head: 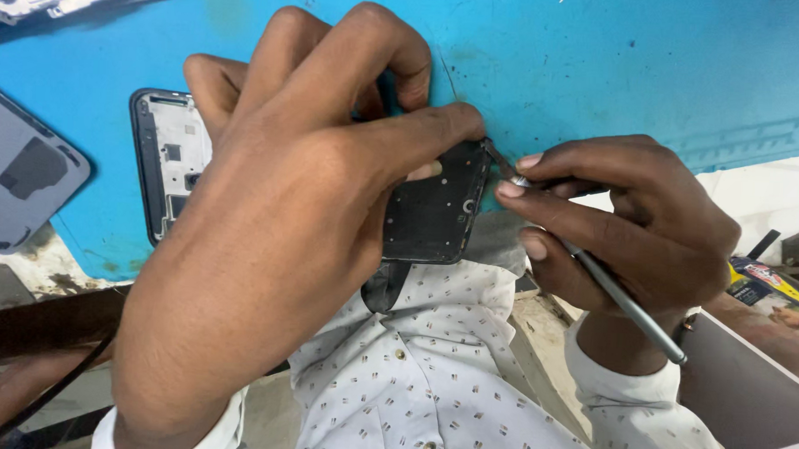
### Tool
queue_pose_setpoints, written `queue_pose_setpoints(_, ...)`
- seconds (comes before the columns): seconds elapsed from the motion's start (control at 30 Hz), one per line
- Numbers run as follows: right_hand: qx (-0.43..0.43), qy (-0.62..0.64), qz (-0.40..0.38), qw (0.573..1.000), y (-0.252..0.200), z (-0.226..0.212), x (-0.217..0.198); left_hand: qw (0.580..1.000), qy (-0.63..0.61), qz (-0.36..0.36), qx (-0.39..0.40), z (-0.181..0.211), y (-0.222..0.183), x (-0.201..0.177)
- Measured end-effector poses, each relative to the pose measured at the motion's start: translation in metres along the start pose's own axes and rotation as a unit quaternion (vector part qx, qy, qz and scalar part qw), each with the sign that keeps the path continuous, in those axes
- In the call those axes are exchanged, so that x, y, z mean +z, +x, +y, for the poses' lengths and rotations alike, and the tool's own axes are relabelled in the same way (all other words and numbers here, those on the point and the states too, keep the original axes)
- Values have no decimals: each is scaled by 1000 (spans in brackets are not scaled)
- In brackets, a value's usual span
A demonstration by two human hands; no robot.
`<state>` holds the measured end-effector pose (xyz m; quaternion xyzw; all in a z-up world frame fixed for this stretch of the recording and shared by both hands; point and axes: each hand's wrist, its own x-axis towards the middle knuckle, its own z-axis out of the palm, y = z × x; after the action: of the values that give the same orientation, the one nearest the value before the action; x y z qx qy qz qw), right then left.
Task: The person uses a metal prying tool to carefully separate the back cover from the frame of a disassembled smartphone. They work along the edges of the device, prying at the adhesive seal to detach the casing while holding the phone steady with their other hand.
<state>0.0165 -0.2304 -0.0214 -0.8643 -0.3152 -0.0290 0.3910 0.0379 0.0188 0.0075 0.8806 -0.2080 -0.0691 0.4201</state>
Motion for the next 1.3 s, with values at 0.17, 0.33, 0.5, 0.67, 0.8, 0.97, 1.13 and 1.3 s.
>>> queue_pose_setpoints(0.17,-29,-20,-12,999,6,0,-4,999,9,-30,19,-4,5,2)
queue_pose_setpoints(0.33,-98,-43,-42,993,18,6,-6,999,10,-32,16,-5,4,2)
queue_pose_setpoints(0.5,-103,-56,-41,992,17,7,-8,999,-8,-16,28,-5,4,3)
queue_pose_setpoints(0.67,-122,-49,-41,990,20,10,-9,1000,9,-13,26,-6,1,3)
queue_pose_setpoints(0.8,-116,-50,-52,991,17,10,-8,999,33,-17,34,-6,0,5)
queue_pose_setpoints(0.97,-108,-55,-63,991,20,8,-15,999,22,0,40,-6,1,5)
queue_pose_setpoints(1.13,-84,-51,-53,994,18,5,-9,1000,20,-17,17,-3,0,2)
queue_pose_setpoints(1.3,-101,-44,-82,991,19,12,-19,999,15,2,37,-2,3,3)
